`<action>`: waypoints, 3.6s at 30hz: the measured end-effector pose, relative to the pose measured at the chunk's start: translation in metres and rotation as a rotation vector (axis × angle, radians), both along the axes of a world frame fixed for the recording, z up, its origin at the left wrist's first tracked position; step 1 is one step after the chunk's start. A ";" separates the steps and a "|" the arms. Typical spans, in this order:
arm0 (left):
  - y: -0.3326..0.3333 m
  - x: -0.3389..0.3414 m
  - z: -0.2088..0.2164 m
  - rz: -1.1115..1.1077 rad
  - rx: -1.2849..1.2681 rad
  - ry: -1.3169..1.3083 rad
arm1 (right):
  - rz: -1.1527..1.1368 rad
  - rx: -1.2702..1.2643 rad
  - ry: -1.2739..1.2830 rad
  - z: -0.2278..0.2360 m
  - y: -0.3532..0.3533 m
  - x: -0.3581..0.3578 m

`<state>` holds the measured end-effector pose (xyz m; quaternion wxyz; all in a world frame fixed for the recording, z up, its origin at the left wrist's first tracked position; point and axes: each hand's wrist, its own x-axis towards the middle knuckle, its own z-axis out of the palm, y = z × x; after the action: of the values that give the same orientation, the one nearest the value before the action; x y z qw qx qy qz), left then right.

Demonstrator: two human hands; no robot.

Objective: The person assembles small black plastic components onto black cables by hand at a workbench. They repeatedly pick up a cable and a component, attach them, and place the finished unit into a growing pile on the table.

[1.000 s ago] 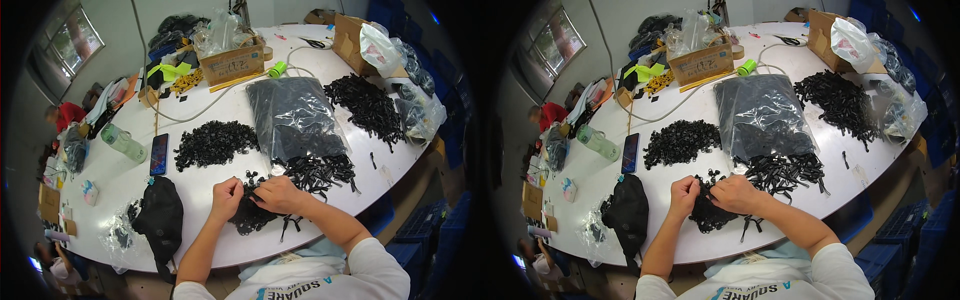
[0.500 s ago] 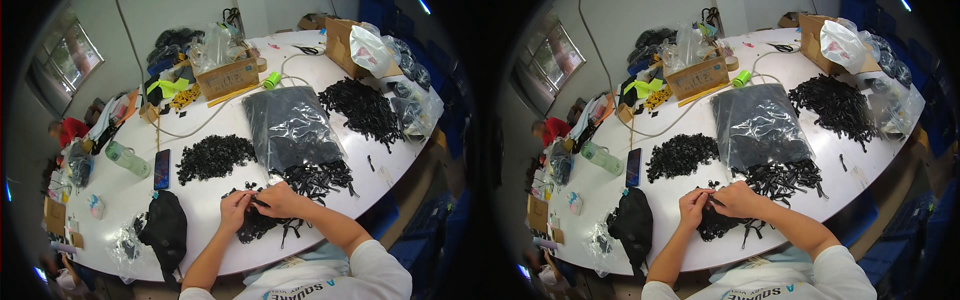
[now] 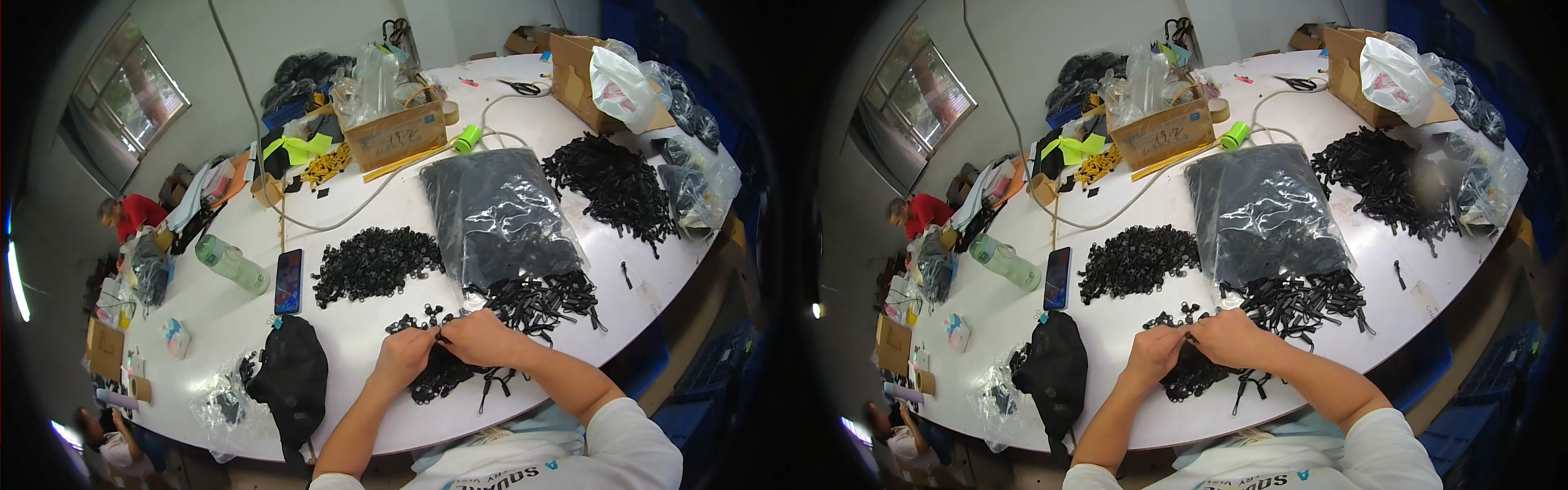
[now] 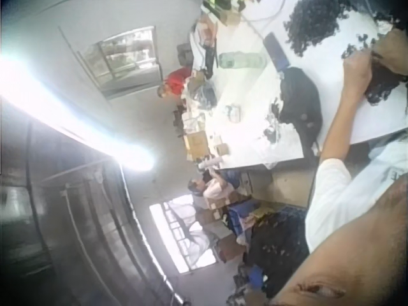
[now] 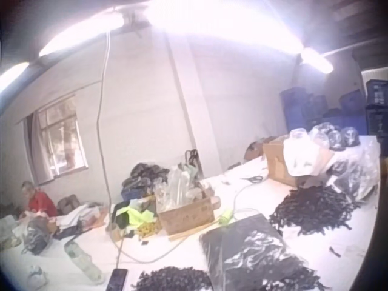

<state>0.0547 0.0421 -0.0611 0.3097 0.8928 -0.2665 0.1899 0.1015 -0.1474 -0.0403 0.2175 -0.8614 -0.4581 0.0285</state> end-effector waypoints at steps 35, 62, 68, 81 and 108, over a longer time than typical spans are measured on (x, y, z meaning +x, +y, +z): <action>-0.020 0.000 -0.007 0.036 -0.738 0.062 | -0.132 0.179 -0.073 -0.005 0.003 -0.007; 0.018 0.012 -0.006 -0.292 -0.336 0.242 | 0.205 0.449 -0.276 -0.015 0.001 0.005; 0.031 0.022 0.010 -0.184 -0.184 0.241 | 0.171 0.404 -0.151 -0.007 -0.005 0.009; 0.028 0.024 -0.009 0.251 -0.096 0.072 | -0.587 1.615 1.070 0.003 -0.045 0.052; 0.027 0.022 -0.010 0.176 0.028 0.314 | -0.206 -0.041 -0.100 -0.013 -0.036 0.046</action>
<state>0.0768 0.0695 -0.0714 0.3173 0.9355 -0.1383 0.0706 0.1476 -0.1834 -0.0538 0.1783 -0.9085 -0.3770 -0.0277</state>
